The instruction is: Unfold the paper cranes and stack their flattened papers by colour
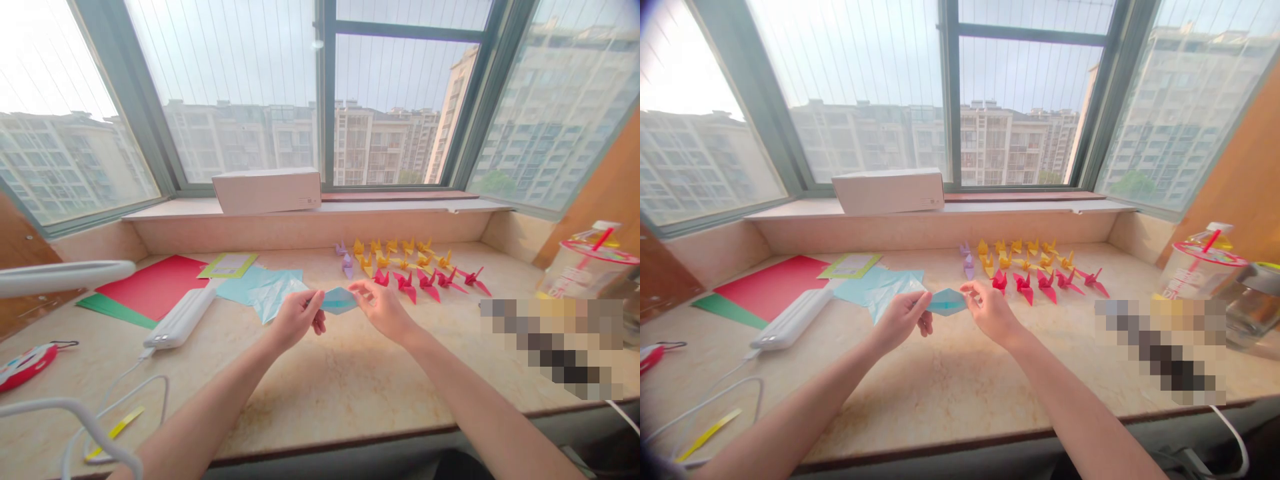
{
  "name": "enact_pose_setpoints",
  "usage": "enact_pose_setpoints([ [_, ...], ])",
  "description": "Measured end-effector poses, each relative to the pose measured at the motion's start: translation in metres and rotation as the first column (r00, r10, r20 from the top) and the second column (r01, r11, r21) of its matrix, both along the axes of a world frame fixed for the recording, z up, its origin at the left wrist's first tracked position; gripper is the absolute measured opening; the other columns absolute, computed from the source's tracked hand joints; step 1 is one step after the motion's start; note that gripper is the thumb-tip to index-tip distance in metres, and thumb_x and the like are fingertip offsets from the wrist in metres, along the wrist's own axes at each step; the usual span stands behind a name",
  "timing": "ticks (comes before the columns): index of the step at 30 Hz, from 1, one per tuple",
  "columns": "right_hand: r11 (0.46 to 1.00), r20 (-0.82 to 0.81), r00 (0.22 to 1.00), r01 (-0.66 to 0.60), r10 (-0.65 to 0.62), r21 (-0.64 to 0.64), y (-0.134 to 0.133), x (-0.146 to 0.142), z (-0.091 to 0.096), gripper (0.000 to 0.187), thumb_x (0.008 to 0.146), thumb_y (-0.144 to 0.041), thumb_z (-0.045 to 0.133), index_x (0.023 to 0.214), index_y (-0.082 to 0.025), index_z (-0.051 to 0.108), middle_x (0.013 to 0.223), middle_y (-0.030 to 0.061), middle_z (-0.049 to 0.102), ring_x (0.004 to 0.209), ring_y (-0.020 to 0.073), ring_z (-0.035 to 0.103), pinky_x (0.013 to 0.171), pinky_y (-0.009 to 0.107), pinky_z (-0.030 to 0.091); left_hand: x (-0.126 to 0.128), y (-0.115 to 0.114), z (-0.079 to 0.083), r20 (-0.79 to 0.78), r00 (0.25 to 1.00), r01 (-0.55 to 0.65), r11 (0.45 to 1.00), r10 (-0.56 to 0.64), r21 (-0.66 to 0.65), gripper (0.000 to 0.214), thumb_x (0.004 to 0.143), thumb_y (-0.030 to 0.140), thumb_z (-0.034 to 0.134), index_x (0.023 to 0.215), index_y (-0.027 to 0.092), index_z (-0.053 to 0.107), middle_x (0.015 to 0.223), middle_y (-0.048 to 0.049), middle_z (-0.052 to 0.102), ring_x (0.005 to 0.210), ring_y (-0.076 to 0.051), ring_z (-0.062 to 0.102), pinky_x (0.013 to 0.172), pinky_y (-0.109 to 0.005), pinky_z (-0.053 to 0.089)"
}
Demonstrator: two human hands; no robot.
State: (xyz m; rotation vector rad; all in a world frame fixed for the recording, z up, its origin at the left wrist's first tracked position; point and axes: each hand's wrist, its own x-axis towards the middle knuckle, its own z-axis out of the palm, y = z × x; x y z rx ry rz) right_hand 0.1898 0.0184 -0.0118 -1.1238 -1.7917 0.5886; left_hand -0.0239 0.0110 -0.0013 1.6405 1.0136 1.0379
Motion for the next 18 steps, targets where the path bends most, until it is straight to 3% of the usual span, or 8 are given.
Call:
enact_pose_setpoints([
  [4,0.986,-0.043,0.99,-0.139,0.135,-0.09,-0.005,-0.004,0.001,0.04,0.089,-0.041,0.061,0.122,-0.02,0.063,0.112,0.0105,0.073,0.102,0.0244,0.068,0.087,0.039,0.053,0.0,-0.001,-0.005,-0.095,0.994,0.061,0.998,-0.061,-0.002,0.042,0.09,0.052,0.052,0.076,0.014,0.06,0.059,-0.0003,0.061,0.045,-0.013,0.063,0.042,-0.021,0.049],
  [9,0.948,-0.181,0.957,-0.26,0.228,-0.184,-0.006,-0.007,0.002,0.026,0.087,-0.037,0.063,0.098,-0.016,0.073,0.084,0.0046,0.075,0.075,0.0189,0.069,0.07,0.031,0.056,0.0,-0.007,0.002,0.021,0.978,0.208,0.976,-0.207,-0.061,0.04,0.089,0.05,0.055,0.091,0.011,0.065,0.073,-0.0063,0.068,0.055,-0.015,0.067,0.049,-0.024,0.054],
  [14,0.933,-0.283,0.936,-0.28,0.211,-0.228,-0.005,-0.004,0.008,0.029,0.083,-0.04,0.066,0.096,-0.014,0.075,0.079,0.0043,0.073,0.068,0.0171,0.066,0.065,0.03,0.056,0.0,-0.009,0.011,0.118,0.979,0.178,0.981,-0.168,-0.082,0.045,0.089,0.052,0.054,0.085,0.009,0.066,0.078,-0.0094,0.069,0.054,-0.014,0.066,0.049,-0.025,0.055],
  [18,0.934,-0.255,0.939,-0.287,0.23,-0.212,-0.008,-0.001,0.014,0.034,0.086,-0.045,0.063,0.094,-0.014,0.075,0.072,0.0045,0.071,0.06,0.0163,0.065,0.059,0.029,0.054,0.001,-0.007,0.009,0.132,0.981,0.153,0.986,-0.143,-0.069,0.045,0.089,0.052,0.053,0.082,0.01,0.065,0.076,-0.0087,0.068,0.053,-0.014,0.065,0.048,-0.025,0.055],
])
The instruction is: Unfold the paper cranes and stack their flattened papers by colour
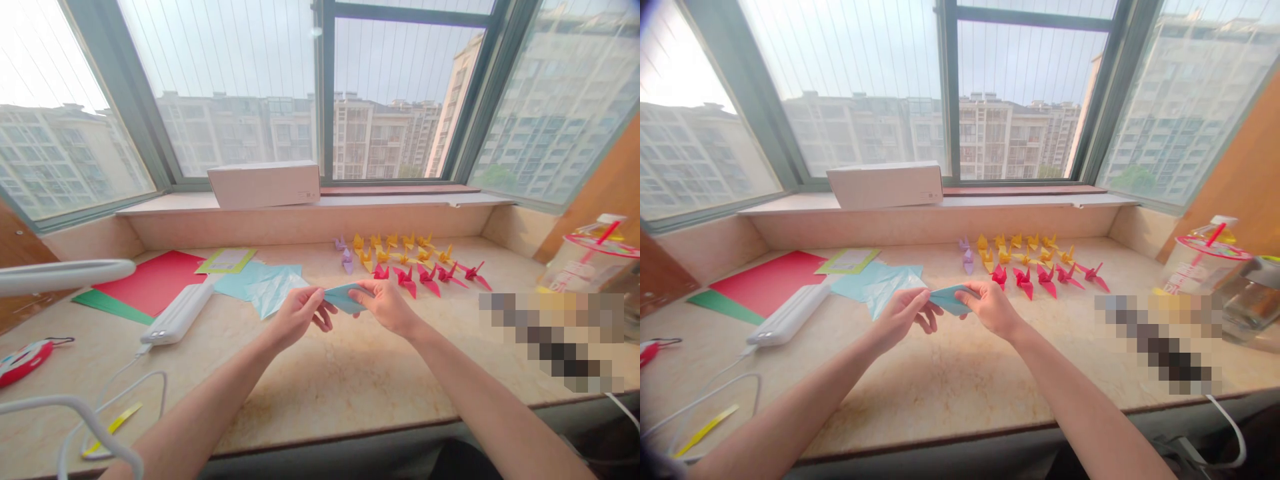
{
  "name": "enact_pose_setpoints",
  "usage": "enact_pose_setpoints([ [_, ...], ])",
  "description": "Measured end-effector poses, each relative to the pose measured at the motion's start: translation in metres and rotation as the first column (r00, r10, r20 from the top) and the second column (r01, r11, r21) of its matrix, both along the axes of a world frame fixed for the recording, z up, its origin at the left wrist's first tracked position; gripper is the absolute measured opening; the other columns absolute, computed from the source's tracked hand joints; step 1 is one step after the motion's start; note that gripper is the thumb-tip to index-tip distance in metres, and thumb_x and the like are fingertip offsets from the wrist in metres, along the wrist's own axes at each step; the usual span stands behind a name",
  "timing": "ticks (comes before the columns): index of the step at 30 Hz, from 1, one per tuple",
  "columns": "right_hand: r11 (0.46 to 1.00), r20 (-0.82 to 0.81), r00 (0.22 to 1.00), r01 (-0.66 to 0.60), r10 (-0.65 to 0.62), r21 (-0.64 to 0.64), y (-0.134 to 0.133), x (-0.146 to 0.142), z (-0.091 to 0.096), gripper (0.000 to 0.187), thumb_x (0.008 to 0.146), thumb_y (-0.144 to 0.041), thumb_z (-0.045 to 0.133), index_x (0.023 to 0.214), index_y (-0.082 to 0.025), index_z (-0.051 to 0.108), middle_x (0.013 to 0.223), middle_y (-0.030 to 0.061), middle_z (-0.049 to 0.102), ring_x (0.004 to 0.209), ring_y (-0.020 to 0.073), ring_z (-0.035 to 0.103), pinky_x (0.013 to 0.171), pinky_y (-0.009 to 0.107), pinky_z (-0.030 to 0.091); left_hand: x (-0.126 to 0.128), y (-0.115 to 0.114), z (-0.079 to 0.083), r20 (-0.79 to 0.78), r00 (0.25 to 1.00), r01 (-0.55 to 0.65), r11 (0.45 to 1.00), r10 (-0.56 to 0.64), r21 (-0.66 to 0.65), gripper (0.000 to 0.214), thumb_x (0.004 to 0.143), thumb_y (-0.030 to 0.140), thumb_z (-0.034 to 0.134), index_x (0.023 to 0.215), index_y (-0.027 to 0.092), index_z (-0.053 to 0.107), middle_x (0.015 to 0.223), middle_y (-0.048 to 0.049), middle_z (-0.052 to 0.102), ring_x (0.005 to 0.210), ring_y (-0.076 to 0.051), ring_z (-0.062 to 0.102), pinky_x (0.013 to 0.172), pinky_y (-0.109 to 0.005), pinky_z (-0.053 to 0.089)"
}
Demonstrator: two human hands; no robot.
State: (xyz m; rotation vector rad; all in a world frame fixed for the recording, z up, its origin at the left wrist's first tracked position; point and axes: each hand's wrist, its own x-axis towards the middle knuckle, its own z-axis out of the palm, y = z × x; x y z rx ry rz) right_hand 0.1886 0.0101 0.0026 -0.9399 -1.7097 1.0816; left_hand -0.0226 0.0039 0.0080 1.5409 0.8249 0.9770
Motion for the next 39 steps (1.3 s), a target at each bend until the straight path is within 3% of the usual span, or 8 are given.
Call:
enact_pose_setpoints([
  [7,0.998,-0.007,0.998,-0.055,0.055,0.022,-0.004,-0.002,0.002,0.045,0.09,-0.053,0.056,0.101,-0.014,0.073,0.072,0.0044,0.071,0.056,0.0154,0.063,0.054,0.028,0.053,0.002,0.001,-0.004,0.01,0.996,-0.088,0.994,0.088,0.065,0.038,0.089,0.045,0.053,0.102,0.011,0.062,0.07,-0.003,0.065,0.05,-0.014,0.065,0.045,-0.026,0.055],
  [15,0.998,-0.05,0.997,-0.056,0.058,0.038,-0.003,0.002,0.005,0.047,0.09,-0.055,0.055,0.098,-0.013,0.072,0.071,0.0044,0.07,0.05,0.0134,0.062,0.051,0.027,0.053,0.004,0.002,-0.005,0.047,0.986,-0.166,0.978,0.161,0.128,0.04,0.089,0.048,0.054,0.103,0.011,0.061,0.074,-0.0025,0.063,0.049,-0.013,0.065,0.043,-0.024,0.055],
  [19,0.996,0.019,0.999,0.044,-0.046,0.082,0.001,0.003,0.0,0.038,0.086,-0.048,0.063,0.102,-0.015,0.072,0.077,0.0049,0.074,0.059,0.0168,0.066,0.061,0.031,0.056,0.003,0.004,-0.004,0.069,0.973,-0.227,0.964,0.219,0.136,0.037,0.088,0.047,0.057,0.1,0.012,0.061,0.071,-0.0018,0.063,0.051,-0.014,0.065,0.045,-0.026,0.056],
  [22,0.942,0.087,0.966,0.213,-0.242,0.258,0.004,0.005,-0.006,0.028,0.088,-0.04,0.062,0.098,-0.018,0.074,0.083,0.006,0.076,0.075,0.0223,0.07,0.071,0.035,0.056,0.003,0.005,-0.003,0.075,0.97,-0.239,0.965,0.231,0.112,0.037,0.087,0.047,0.059,0.101,0.012,0.061,0.079,-0.0045,0.067,0.052,-0.014,0.066,0.047,-0.026,0.057],
  [25,0.811,0.079,0.918,0.299,-0.387,0.503,0.004,0.008,-0.009,0.022,0.091,-0.034,0.059,0.1,-0.022,0.074,0.094,0.007,0.077,0.085,0.0241,0.07,0.078,0.037,0.054,0.004,0.003,0.0,0.083,0.966,-0.247,0.968,0.244,0.037,0.045,0.088,0.051,0.056,0.111,0.013,0.058,0.091,-0.009,0.071,0.052,-0.013,0.067,0.05,-0.028,0.058],
  [30,0.679,0.112,0.939,0.148,-0.324,0.719,-0.001,0.01,-0.012,0.024,0.096,-0.024,0.053,0.111,-0.027,0.072,0.113,0.0072,0.073,0.1,0.0239,0.068,0.089,0.041,0.05,0.004,0.0,0.002,0.157,0.979,-0.107,0.984,0.129,-0.141,0.059,0.09,0.061,0.047,0.117,0.01,0.057,0.089,-0.0134,0.074,0.053,-0.015,0.068,0.051,-0.027,0.055],
  [33,0.661,0.217,0.945,0.0,-0.246,0.75,-0.002,0.006,-0.013,0.028,0.095,-0.02,0.052,0.116,-0.029,0.07,0.127,0.0066,0.067,0.111,0.0242,0.064,0.097,0.044,0.047,0.004,0.002,-0.001,0.215,0.971,-0.068,0.986,0.101,-0.155,0.055,0.089,0.055,0.055,0.122,0.01,0.057,0.081,-0.0088,0.073,0.055,-0.014,0.067,0.053,-0.025,0.054],
  [39,0.712,0.261,0.912,0.048,-0.318,0.7,-0.003,0.0,-0.015,0.034,0.091,-0.017,0.051,0.121,-0.025,0.067,0.146,0.0103,0.047,0.131,0.0284,0.047,0.107,0.05,0.039,0.004,0.005,-0.005,0.234,0.956,-0.15,0.979,0.179,-0.137,0.058,0.085,0.039,0.069,0.132,0.009,0.051,0.074,-0.0041,0.072,0.061,-0.013,0.068,0.063,-0.025,0.056],
])
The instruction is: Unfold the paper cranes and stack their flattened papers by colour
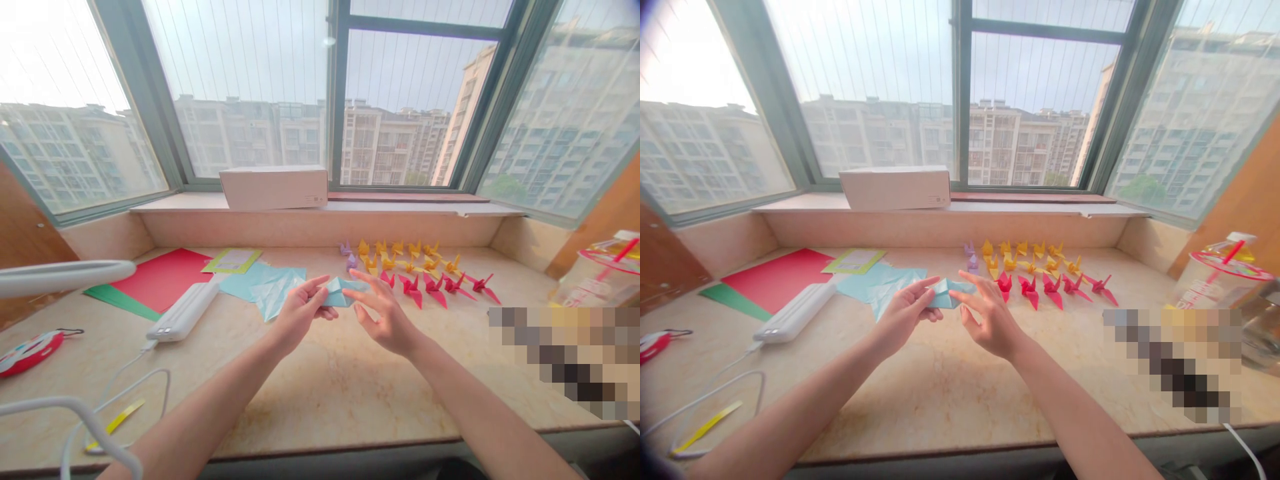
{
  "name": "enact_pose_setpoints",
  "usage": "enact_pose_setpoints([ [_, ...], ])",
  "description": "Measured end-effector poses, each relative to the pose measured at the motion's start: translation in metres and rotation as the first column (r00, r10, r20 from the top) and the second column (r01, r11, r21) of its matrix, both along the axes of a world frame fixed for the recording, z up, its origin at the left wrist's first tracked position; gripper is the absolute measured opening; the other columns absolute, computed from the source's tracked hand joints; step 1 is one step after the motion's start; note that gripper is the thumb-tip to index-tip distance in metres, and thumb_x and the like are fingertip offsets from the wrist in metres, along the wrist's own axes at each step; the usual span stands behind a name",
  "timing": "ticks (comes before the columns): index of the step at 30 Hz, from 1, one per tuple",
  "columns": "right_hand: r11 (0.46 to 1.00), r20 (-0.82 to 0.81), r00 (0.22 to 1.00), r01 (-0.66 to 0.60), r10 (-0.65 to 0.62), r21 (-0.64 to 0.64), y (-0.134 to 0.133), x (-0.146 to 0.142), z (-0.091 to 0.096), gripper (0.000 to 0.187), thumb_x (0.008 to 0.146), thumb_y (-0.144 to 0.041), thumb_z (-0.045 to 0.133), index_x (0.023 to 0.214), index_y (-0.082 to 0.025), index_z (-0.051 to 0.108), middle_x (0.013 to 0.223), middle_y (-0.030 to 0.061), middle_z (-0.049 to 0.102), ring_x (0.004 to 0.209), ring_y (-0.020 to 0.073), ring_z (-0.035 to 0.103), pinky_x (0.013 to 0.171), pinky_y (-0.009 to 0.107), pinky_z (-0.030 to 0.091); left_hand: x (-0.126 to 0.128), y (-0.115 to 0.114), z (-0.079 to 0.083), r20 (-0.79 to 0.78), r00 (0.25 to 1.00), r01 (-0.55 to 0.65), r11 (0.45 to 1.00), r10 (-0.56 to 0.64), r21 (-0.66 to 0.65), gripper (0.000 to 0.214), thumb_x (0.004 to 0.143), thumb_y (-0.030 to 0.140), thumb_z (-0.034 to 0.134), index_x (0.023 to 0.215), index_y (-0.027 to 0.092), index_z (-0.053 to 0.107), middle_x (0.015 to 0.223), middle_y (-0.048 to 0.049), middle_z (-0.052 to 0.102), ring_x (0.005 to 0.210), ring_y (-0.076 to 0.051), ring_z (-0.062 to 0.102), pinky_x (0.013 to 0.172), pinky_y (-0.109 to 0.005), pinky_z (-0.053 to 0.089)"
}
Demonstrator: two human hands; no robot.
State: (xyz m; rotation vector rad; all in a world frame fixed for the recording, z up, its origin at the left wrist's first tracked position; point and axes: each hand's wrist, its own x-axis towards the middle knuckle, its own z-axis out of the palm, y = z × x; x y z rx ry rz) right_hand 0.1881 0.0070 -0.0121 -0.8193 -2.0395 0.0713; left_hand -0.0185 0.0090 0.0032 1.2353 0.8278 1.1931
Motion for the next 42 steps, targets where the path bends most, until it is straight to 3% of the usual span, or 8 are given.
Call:
enact_pose_setpoints([
  [5,0.999,-0.019,0.999,0.042,-0.041,0.019,0.001,0.0,0.0,0.026,0.09,-0.027,0.06,0.114,-0.025,0.068,0.141,0.011,0.05,0.128,0.0298,0.049,0.107,0.052,0.038,0.003,-0.004,0.002,0.008,0.999,0.039,0.999,-0.039,0.0,0.05,0.083,0.038,0.071,0.123,0.011,0.058,0.09,-0.0088,0.074,0.072,-0.018,0.072,0.073,-0.031,0.058],
  [11,0.991,-0.019,0.991,0.129,-0.129,0.02,0.005,-0.001,-0.002,0.015,0.088,-0.025,0.064,0.103,-0.026,0.068,0.136,0.008,0.053,0.127,0.0292,0.05,0.106,0.052,0.037,0.006,-0.007,0.0,-0.003,0.988,0.156,0.988,-0.156,-0.022,0.042,0.082,0.036,0.072,0.116,0.013,0.063,0.111,-0.0126,0.072,0.088,-0.022,0.073,0.088,-0.037,0.056],
  [18,0.985,-0.12,0.98,0.167,-0.161,0.037,0.004,-0.001,-0.001,0.026,0.088,-0.029,0.066,0.113,-0.026,0.064,0.13,0.0092,0.056,0.122,0.0283,0.052,0.105,0.049,0.038,0.006,-0.008,0.0,0.004,0.994,0.107,0.994,-0.107,-0.014,0.035,0.085,0.041,0.069,0.103,0.013,0.06,0.101,-0.0117,0.074,0.088,-0.024,0.074,0.089,-0.038,0.056],
  [23,0.987,-0.244,0.957,0.146,-0.158,-0.069,0.007,-0.004,-0.004,0.034,0.086,-0.034,0.068,0.118,-0.025,0.062,0.112,0.0086,0.06,0.102,0.0246,0.06,0.091,0.042,0.049,0.01,-0.013,0.001,-0.009,0.99,0.142,0.99,-0.142,0.023,0.032,0.087,0.04,0.066,0.103,0.016,0.052,0.105,-0.0111,0.073,0.086,-0.023,0.074,0.086,-0.038,0.056],
  [31,0.995,-0.326,0.941,0.076,-0.094,-0.067,-0.001,-0.015,-0.005,0.006,0.086,-0.022,0.066,0.092,-0.023,0.064,0.083,0.0013,0.064,0.078,0.0183,0.06,0.075,0.034,0.051,0.015,-0.016,-0.002,-0.09,0.976,0.205,0.976,-0.198,0.075,0.039,0.086,0.044,0.065,0.109,0.014,0.056,0.102,-0.0124,0.073,0.086,-0.023,0.074,0.082,-0.038,0.057],
  [34,0.999,-0.291,0.956,0.045,-0.039,0.012,-0.003,-0.018,-0.006,0.009,0.089,-0.018,0.062,0.093,-0.023,0.068,0.087,0.0033,0.064,0.084,0.0195,0.061,0.078,0.036,0.051,0.016,-0.015,-0.003,-0.115,0.981,0.168,0.981,-0.157,0.093,0.037,0.088,0.047,0.061,0.1,0.012,0.062,0.094,-0.0111,0.073,0.081,-0.022,0.074,0.078,-0.035,0.058],
  [38,0.991,-0.149,0.988,0.058,-0.04,0.117,-0.005,-0.02,-0.008,0.026,0.092,-0.017,0.058,0.112,-0.028,0.069,0.104,0.0069,0.062,0.097,0.0224,0.06,0.083,0.04,0.051,0.018,-0.016,-0.002,-0.098,0.995,0.031,0.991,-0.018,0.131,0.035,0.09,0.046,0.058,0.087,0.011,0.062,0.075,-0.0058,0.07,0.064,-0.017,0.07,0.065,-0.029,0.058],
  [42,0.981,0.049,0.996,0.07,-0.08,0.179,-0.009,-0.024,-0.01,0.043,0.092,-0.013,0.054,0.132,-0.028,0.059,0.13,0.0125,0.052,0.116,0.0271,0.054,0.094,0.047,0.047,0.018,-0.016,0.001,-0.066,0.994,-0.079,0.981,0.092,0.177,0.036,0.092,0.048,0.053,0.081,0.014,0.057,0.054,0.001,0.059,0.046,-0.011,0.058,0.044,-0.02,0.044],
])
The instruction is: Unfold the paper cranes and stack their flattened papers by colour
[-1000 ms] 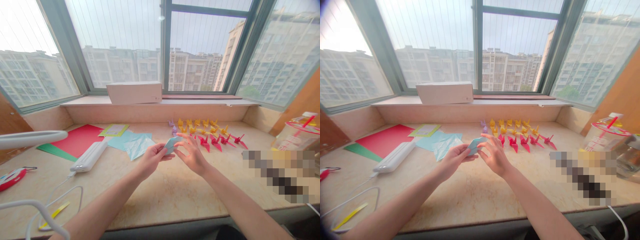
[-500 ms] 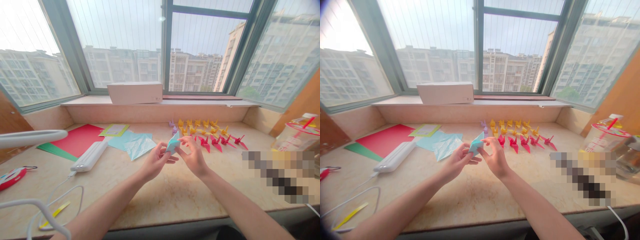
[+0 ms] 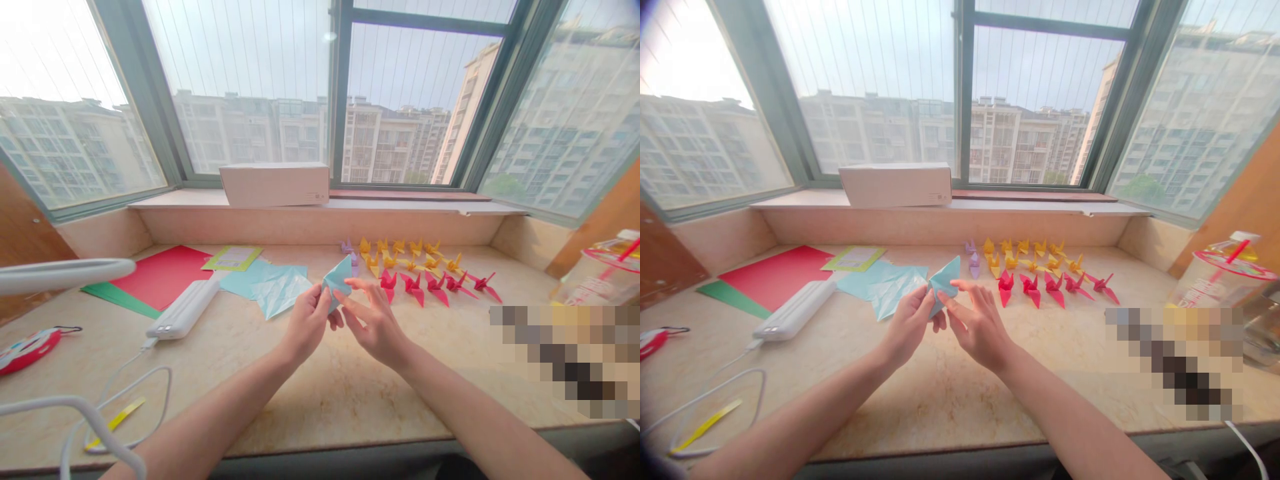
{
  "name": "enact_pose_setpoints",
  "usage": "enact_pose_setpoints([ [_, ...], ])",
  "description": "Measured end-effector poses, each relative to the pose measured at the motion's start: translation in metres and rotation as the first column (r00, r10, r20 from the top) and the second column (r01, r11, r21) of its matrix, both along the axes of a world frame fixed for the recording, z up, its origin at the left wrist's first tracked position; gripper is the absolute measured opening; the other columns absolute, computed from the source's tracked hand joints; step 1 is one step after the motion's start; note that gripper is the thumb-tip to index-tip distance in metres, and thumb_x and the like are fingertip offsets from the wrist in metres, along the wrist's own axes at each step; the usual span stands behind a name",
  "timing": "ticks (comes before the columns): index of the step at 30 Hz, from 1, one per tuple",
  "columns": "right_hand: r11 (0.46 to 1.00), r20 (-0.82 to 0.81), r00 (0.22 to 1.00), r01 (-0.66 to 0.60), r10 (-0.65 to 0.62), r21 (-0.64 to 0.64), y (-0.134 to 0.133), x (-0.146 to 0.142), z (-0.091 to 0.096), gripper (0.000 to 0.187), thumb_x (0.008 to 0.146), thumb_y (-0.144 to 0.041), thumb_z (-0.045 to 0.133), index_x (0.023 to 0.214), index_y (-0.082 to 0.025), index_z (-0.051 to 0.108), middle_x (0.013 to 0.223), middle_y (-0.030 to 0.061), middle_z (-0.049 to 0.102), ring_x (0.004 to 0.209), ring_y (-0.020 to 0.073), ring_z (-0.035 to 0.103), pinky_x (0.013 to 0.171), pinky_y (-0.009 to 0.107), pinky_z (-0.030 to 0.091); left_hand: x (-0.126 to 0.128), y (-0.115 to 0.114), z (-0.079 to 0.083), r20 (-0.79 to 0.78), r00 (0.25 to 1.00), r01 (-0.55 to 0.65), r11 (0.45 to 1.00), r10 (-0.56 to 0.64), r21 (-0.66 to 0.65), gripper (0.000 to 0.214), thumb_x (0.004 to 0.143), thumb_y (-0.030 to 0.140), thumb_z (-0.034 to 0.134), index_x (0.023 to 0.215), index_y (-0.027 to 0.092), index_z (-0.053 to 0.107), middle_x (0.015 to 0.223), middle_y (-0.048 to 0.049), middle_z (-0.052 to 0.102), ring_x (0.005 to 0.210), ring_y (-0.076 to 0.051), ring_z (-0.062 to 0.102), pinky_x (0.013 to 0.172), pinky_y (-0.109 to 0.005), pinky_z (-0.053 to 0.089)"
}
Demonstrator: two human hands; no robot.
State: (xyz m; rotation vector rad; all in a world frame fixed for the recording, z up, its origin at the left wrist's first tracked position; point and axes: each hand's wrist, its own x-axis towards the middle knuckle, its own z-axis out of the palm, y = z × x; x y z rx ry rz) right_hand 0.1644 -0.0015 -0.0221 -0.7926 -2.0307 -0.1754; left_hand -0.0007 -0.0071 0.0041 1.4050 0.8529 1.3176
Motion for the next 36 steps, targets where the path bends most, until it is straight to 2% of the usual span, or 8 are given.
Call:
enact_pose_setpoints([
  [6,0.998,0.037,0.999,0.021,-0.019,-0.059,-0.002,-0.003,0.0,0.045,0.092,-0.013,0.052,0.133,-0.029,0.057,0.146,0.0127,0.038,0.126,0.0294,0.048,0.101,0.051,0.044,-0.002,0.0,0.005,0.021,1.0,-0.005,1.0,0.005,-0.004,0.043,0.094,0.053,0.046,0.079,0.015,0.055,0.051,0.0018,0.056,0.041,-0.01,0.054,0.041,-0.019,0.039],
  [11,0.983,-0.225,0.973,-0.083,0.045,-0.163,0.001,-0.001,0.001,0.027,0.093,-0.025,0.056,0.119,-0.025,0.063,0.129,0.0117,0.052,0.111,0.0242,0.059,0.098,0.045,0.049,-0.001,-0.003,0.005,-0.018,0.997,0.077,0.997,-0.077,-0.003,0.041,0.09,0.053,0.054,0.089,0.012,0.06,0.068,-0.004,0.066,0.05,-0.015,0.064,0.045,-0.024,0.049],
  [16,0.98,-0.343,0.937,-0.128,0.068,-0.155,0.002,-0.003,-0.003,0.016,0.092,-0.027,0.059,0.106,-0.026,0.068,0.114,0.0085,0.06,0.106,0.024,0.062,0.091,0.043,0.053,-0.001,-0.003,0.001,-0.066,0.995,0.077,0.997,-0.078,-0.012,0.038,0.087,0.049,0.06,0.084,0.012,0.064,0.071,-0.0059,0.069,0.059,-0.018,0.069,0.057,-0.028,0.056],
  [22,0.969,-0.345,0.927,-0.206,0.148,-0.138,0.0,-0.009,-0.012,0.033,0.094,-0.017,0.055,0.12,-0.034,0.066,0.11,0.0064,0.058,0.096,0.0199,0.061,0.078,0.036,0.055,-0.002,-0.001,-0.002,-0.066,0.996,0.06,0.998,-0.06,-0.002,0.046,0.09,0.052,0.052,0.078,0.01,0.067,0.06,-0.0066,0.067,0.051,-0.018,0.065,0.05,-0.028,0.053],
  [26,0.972,-0.234,0.957,-0.203,0.172,-0.118,-0.002,-0.008,-0.008,0.04,0.092,-0.014,0.054,0.124,-0.035,0.065,0.127,0.0085,0.051,0.114,0.0241,0.054,0.085,0.041,0.052,-0.002,-0.003,0.0,-0.065,0.997,0.035,0.999,-0.035,-0.005,0.063,0.095,0.058,0.035,0.067,0.01,0.065,0.053,-0.007,0.065,0.047,-0.017,0.064,0.05,-0.027,0.051],
  [31,0.965,-0.275,0.958,-0.147,0.084,-0.216,-0.002,-0.008,0.0,0.024,0.091,-0.023,0.058,0.111,-0.028,0.07,0.14,0.0098,0.044,0.125,0.0274,0.048,0.097,0.048,0.047,0.0,-0.004,-0.001,-0.069,0.997,0.03,0.999,-0.029,0.013,0.047,0.093,0.055,0.046,0.077,0.013,0.058,0.055,-0.0024,0.063,0.044,-0.015,0.062,0.044,-0.024,0.049],
  [34,0.947,-0.455,0.89,-0.119,-0.031,-0.298,0.003,-0.008,-0.002,0.011,0.088,-0.031,0.064,0.094,-0.023,0.068,0.128,0.0103,0.053,0.116,0.0256,0.054,0.096,0.046,0.048,0.001,-0.002,-0.004,-0.072,0.996,0.06,0.998,-0.059,0.014,0.043,0.093,0.054,0.046,0.083,0.014,0.057,0.07,-0.0054,0.068,0.046,-0.013,0.063,0.041,-0.022,0.048],
  [36,0.912,-0.52,0.853,-0.173,-0.05,-0.371,0.006,-0.008,-0.004,0.018,0.085,-0.034,0.067,0.099,-0.022,0.063,0.112,0.0087,0.062,0.104,0.0231,0.06,0.088,0.042,0.052,0.001,0.0,-0.007,-0.094,0.994,0.065,0.997,-0.062,0.031,0.043,0.093,0.054,0.046,0.083,0.013,0.057,0.076,-0.0072,0.07,0.047,-0.012,0.063,0.041,-0.021,0.046],
])
